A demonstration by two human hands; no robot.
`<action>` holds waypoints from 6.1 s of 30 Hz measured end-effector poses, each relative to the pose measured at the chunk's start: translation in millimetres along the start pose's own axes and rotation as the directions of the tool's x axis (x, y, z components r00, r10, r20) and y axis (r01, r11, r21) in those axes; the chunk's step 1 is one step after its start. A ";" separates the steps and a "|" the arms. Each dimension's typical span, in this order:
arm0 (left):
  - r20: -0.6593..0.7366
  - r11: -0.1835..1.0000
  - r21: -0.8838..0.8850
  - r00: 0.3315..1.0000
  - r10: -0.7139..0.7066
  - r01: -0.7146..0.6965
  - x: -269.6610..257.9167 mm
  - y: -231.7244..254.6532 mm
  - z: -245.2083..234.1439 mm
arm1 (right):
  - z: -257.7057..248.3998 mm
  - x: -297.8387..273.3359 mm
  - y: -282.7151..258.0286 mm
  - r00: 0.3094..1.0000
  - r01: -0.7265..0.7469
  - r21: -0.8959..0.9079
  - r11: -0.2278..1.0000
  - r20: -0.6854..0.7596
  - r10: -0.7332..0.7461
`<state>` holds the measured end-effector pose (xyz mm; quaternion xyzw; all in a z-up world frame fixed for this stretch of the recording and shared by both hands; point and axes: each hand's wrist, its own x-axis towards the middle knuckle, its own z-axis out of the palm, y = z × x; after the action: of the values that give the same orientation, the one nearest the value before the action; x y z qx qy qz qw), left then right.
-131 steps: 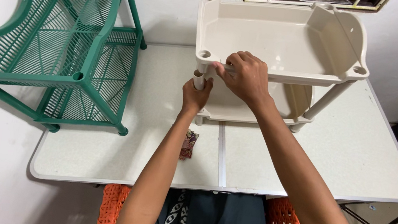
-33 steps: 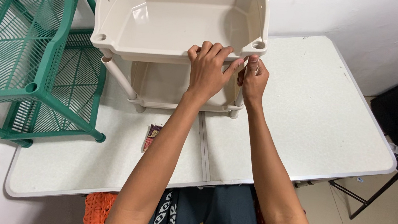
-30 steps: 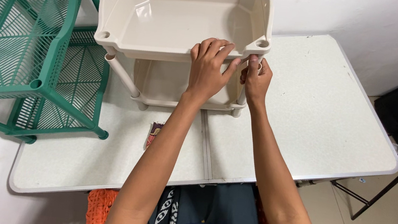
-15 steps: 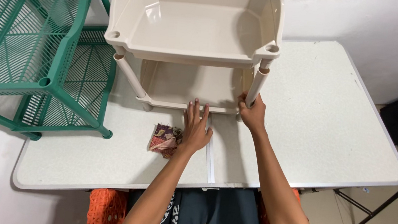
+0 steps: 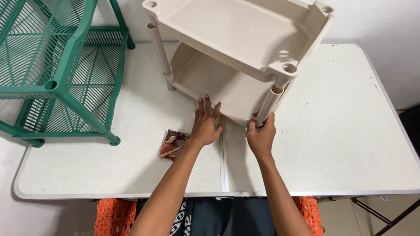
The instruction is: The person disassembles a beige plastic storage rack on a white table. They remove the vertical support rods one by one and place them into the tray sections, separating the rack into its component parts.
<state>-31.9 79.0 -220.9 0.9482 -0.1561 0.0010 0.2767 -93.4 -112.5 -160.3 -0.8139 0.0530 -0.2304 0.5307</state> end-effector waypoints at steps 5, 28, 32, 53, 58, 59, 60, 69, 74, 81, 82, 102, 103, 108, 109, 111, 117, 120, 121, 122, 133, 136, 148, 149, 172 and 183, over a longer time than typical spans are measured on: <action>-0.005 0.997 -0.060 0.999 -0.040 0.040 -8.3 0.4 -12.9 | -1.7 -18.5 -17.3 0.989 -0.013 -0.066 0.998 0.145 0.022; -0.030 0.923 -0.376 0.995 -0.100 0.082 -46.8 47.0 2.1 | -32.8 67.4 -15.9 0.617 0.576 -0.415 0.704 0.786 -0.042; 0.016 0.894 -0.415 0.984 -0.177 0.168 -49.4 59.4 -12.8 | -31.1 48.5 -12.9 0.660 0.534 -0.421 0.733 0.749 -0.051; -0.384 0.909 -0.394 0.923 -0.030 -0.134 -57.3 9.4 4.4 | 1.5 10.7 -32.7 0.702 0.634 -0.301 0.712 0.610 -0.367; -0.462 0.889 -0.376 0.885 0.066 -0.262 -66.5 -22.5 -2.8 | 42.2 -32.9 -50.4 0.780 0.574 -0.392 0.719 0.529 -0.334; -0.429 0.878 -0.409 0.902 0.057 -0.250 -64.9 -26.5 -5.5 | 47.0 -36.1 -51.1 0.800 0.547 -0.418 0.725 0.515 -0.308; -0.394 0.865 -0.443 0.918 0.046 -0.234 -62.6 -29.4 -8.9 | 50.6 -37.1 -50.6 0.807 0.551 -0.411 0.727 0.484 -0.338; -0.321 0.879 -0.471 0.942 -0.097 -0.070 -44.4 -12.9 -56.7 | 76.8 -12.7 -45.9 0.794 0.517 -0.280 0.809 0.510 -0.331; -0.305 0.880 -0.474 0.937 -0.169 0.005 -48.2 -26.7 -71.6 | 91.7 -6.4 -56.6 0.741 0.498 -0.107 0.860 0.568 -0.358; -0.541 0.943 -0.309 0.793 -0.281 0.124 -51.2 -44.7 -57.9 | 78.9 -0.3 -51.7 0.871 0.125 0.221 0.967 0.443 -0.214; -0.580 0.946 -0.294 0.762 -0.289 0.134 -55.0 -42.5 -51.0 | 71.4 -1.4 -47.7 0.885 0.077 0.242 0.967 0.429 -0.178; -0.407 0.965 0.045 0.877 0.255 -0.260 -31.6 49.4 -50.0 | 21.6 -14.8 -23.4 0.933 0.260 0.012 0.966 0.254 -0.254; -0.404 0.964 0.050 0.878 0.258 -0.261 -33.4 47.9 -51.3 | 23.4 -17.8 -22.6 0.935 0.240 0.019 0.971 0.263 -0.236; -0.431 0.962 0.077 0.862 0.268 -0.260 -43.7 33.4 -65.0 | 37.3 -27.2 -19.8 0.901 0.344 0.067 0.937 0.259 -0.349; -0.431 0.963 0.074 0.862 0.265 -0.259 -45.6 31.9 -66.0 | 35.6 -26.8 -18.3 0.881 0.396 0.068 0.916 0.254 -0.399; -0.408 0.975 0.041 0.888 0.215 -0.217 -46.9 30.6 -66.5 | 28.0 -23.9 -16.6 0.921 0.290 0.122 0.949 0.233 -0.312; -0.368 0.995 0.046 0.925 0.096 -0.085 -42.5 35.9 -67.7 | -15.5 5.2 -44.5 0.993 0.113 0.275 0.955 -0.076 -0.095; -0.194 0.999 0.041 0.981 -0.011 0.019 -29.1 51.3 -75.1 | -34.0 27.0 -78.5 0.938 0.339 0.224 0.914 -0.150 -0.312; -0.117 0.998 0.034 0.992 -0.050 0.054 -23.7 58.4 -76.5 | -36.2 32.7 -90.9 0.941 0.337 0.260 0.905 -0.101 -0.322; -0.080 0.999 -0.022 0.996 -0.049 0.047 -14.5 70.0 -75.4 | -35.1 40.4 -104.6 0.940 0.336 0.298 0.894 -0.053 -0.336; -0.321 -0.796 -0.590 0.865 0.386 0.136 60.6 138.3 -7.9 | -18.6 75.2 -154.3 0.865 0.494 -0.170 0.853 -0.002 -0.502; -0.250 -0.716 -0.698 0.944 0.216 -0.021 73.6 134.6 0.6 | -20.6 89.3 -144.9 0.723 0.668 -0.316 0.674 0.063 -0.688; -0.331 0.494 -0.827 0.943 -0.043 -0.268 63.1 129.7 -10.0 | -9.0 122.3 -136.5 0.576 0.805 -0.241 0.542 0.094 -0.812; -0.319 0.493 -0.830 0.947 -0.038 -0.260 64.6 129.7 -12.6 | -8.7 124.4 -136.8 0.586 0.800 -0.232 0.553 0.109 -0.803; 0.027 0.369 -0.927 0.971 0.238 -0.065 66.6 134.8 -73.7 | -14.4 129.9 -137.3 0.625 0.781 -0.133 0.611 0.180 -0.760; -0.048 0.379 -0.915 0.970 0.238 -0.138 52.0 138.1 -73.3 | -29.7 123.0 -147.5 0.628 0.774 -0.169 0.610 0.319 -0.710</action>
<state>-17.3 -8.1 -81.9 0.6173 -0.2503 -0.0965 0.7396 -20.3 -114.6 19.8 -0.8498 -0.3168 -0.3287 0.2633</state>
